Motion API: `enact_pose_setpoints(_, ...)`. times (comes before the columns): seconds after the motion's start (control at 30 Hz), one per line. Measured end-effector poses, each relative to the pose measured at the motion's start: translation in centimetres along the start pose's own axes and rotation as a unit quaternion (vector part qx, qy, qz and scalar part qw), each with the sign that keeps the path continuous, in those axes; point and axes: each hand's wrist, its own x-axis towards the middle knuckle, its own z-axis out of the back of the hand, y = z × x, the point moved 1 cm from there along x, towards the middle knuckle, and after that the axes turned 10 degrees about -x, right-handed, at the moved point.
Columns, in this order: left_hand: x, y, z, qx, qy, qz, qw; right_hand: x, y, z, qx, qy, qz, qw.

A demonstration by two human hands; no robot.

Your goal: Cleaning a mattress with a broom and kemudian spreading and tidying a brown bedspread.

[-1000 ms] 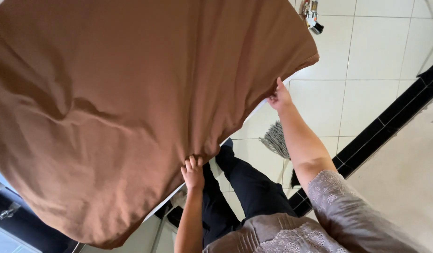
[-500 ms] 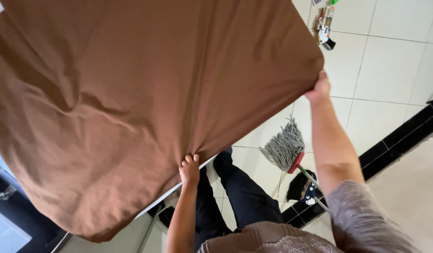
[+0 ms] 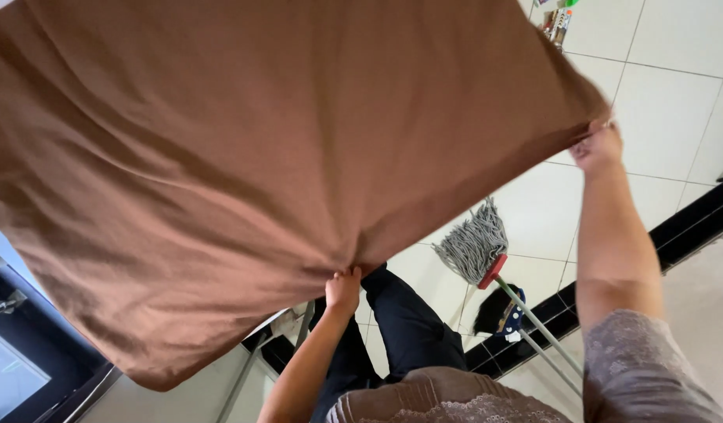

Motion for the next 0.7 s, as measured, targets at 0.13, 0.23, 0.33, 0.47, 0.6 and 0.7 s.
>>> enact_pose_setpoints(0.13,0.1,-0.7,1.0,-0.025,0.017,-0.084,0.996,-2.6,-6.5,-6.1,-0.14,-0.113,-0.006,0.984)
enact_pose_setpoints(0.23,-0.9,-0.2,6.6,-0.197,-0.027,0.009,0.98,-5.6,-13.2,-11.1,-0.244,0.008,0.17,0.955)
enact_pose_setpoints(0.33,-2.0,4.1,8.2,-0.255,-0.214,0.018,0.943,-15.2,-17.6,-17.9,-0.226,0.108,0.217,0.944)
enact_pose_setpoints(0.47,-5.2,10.6,11.0,-0.296,-0.329,0.057,0.895,-24.2,-21.2,-24.3,-0.296,0.154,0.205,0.92)
enact_pose_setpoints(0.6,-10.3,16.4,13.0,-0.295,-0.421,0.14,0.846,-31.7,-21.4,-29.8,-0.334,0.238,0.239,0.88)
enact_pose_setpoints(0.7,-13.4,20.8,13.8,-0.307,-0.486,0.18,0.798,-36.3,-19.4,-33.5,-0.36,0.324,0.254,0.837)
